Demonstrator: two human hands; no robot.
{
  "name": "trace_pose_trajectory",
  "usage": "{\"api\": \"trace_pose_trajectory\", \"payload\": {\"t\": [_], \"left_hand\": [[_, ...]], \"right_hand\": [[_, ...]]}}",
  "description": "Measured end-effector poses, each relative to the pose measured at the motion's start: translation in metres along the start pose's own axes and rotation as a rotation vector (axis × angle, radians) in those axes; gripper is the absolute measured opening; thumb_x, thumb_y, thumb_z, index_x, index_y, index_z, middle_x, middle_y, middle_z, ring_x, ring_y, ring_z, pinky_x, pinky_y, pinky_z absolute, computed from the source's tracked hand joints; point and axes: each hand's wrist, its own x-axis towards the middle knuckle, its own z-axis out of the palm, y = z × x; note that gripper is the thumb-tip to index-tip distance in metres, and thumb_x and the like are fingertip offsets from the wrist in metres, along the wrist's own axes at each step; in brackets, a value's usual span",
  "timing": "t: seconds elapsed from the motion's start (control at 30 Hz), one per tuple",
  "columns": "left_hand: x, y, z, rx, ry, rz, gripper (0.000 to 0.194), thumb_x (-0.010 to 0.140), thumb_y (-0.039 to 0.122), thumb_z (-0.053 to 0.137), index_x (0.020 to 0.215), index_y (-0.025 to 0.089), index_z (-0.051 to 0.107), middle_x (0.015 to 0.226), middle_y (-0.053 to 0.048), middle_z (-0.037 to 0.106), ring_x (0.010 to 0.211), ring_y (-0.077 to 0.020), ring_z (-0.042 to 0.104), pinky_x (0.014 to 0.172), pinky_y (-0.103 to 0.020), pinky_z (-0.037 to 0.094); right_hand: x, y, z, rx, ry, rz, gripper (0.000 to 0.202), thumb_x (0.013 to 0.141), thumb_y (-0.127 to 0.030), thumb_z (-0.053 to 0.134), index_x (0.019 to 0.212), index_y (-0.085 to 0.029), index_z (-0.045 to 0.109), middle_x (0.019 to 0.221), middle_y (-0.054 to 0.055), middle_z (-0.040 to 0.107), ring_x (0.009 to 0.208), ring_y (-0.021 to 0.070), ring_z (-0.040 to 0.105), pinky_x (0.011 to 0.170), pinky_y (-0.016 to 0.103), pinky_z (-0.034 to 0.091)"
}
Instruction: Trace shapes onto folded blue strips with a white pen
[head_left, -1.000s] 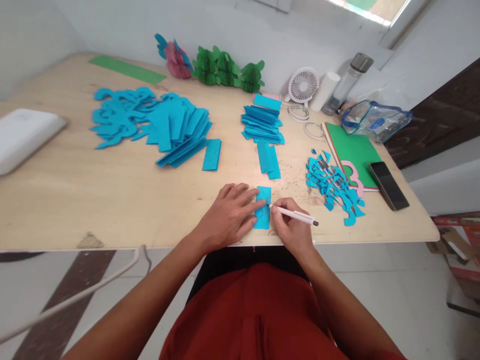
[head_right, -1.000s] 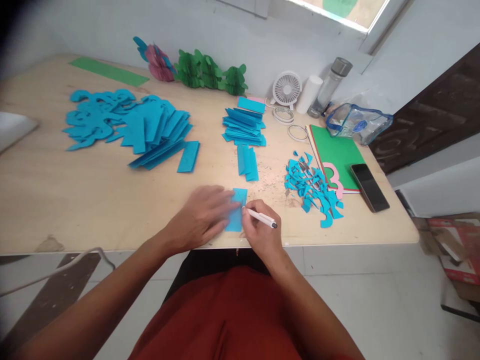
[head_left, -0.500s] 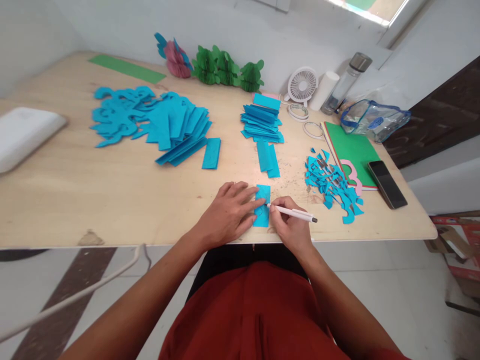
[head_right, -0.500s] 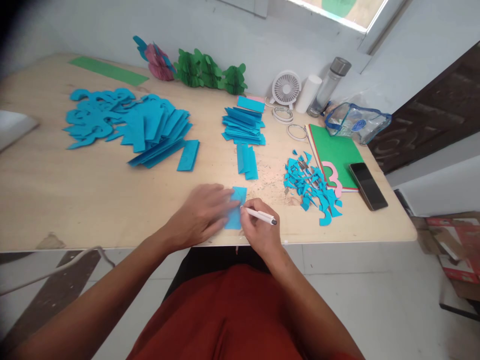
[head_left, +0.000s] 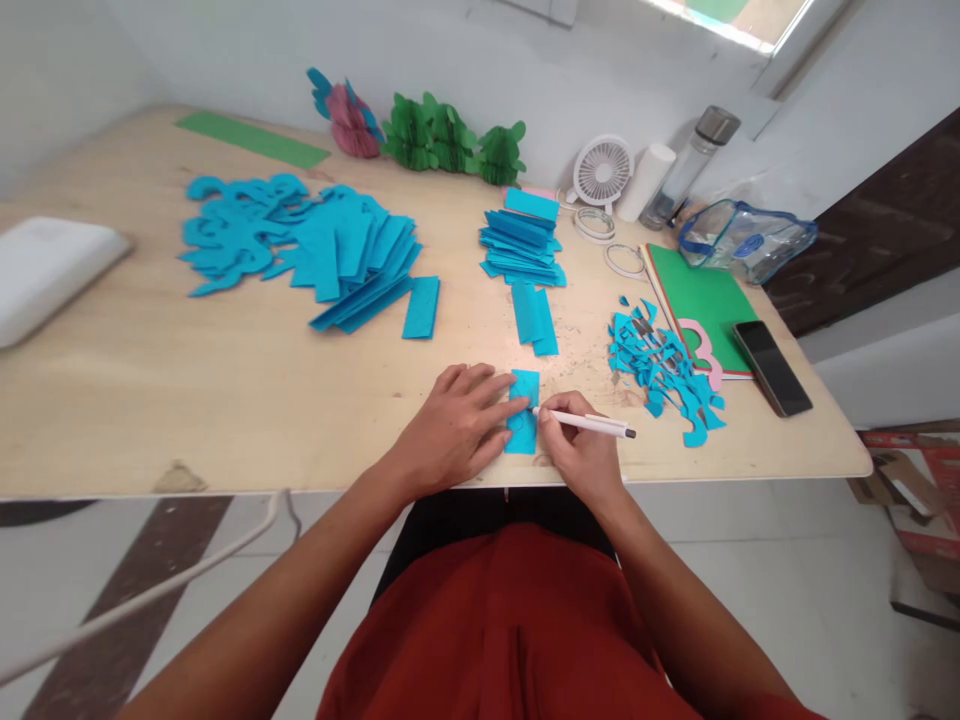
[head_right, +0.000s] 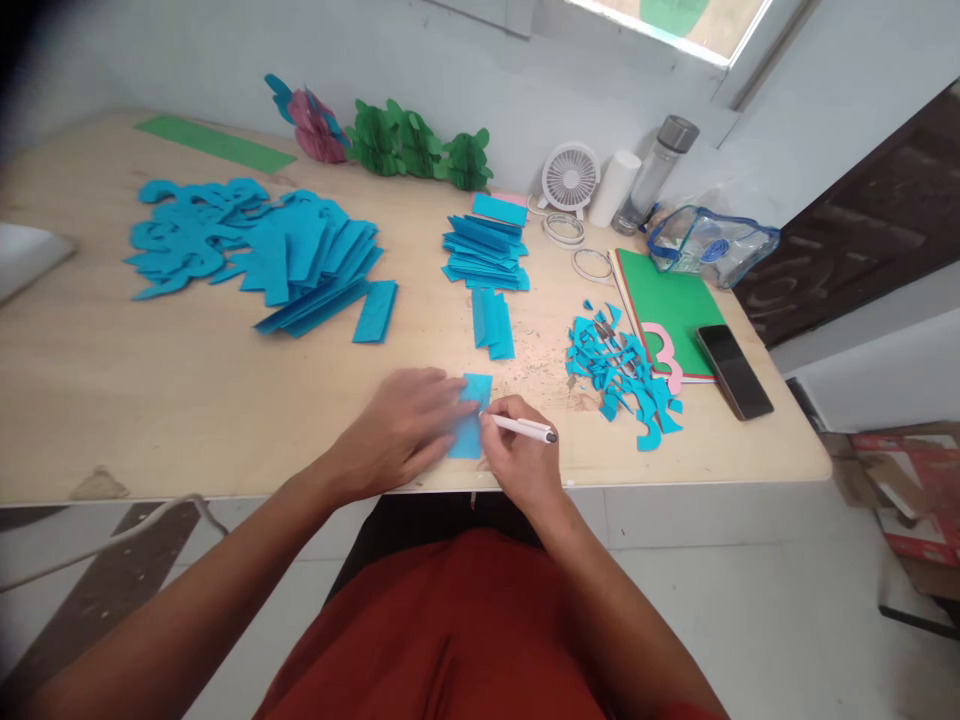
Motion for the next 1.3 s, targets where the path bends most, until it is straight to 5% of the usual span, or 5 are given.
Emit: {"api": "trace_pose_trajectory", "payload": {"t": [1.3], "left_hand": [[0.0000,0.0000,-0.0005,-0.006,-0.016,-0.001,0.036,0.092,0.027,0.044,0.123,0.022,0.063,0.136,-0.012,0.056,0.121,-0.0321,0.047,0.101,-0.054,0.036]], "right_hand": [[0.0016,-0.0014,0.0009,-0.058,0.070,-0.031,0.012,0.089,-0.030,0.052,0.085,-0.021,0.059,0.073,0.000,0.063,0.064,0.0139,0.056,0.058,0.024,0.041]]}}
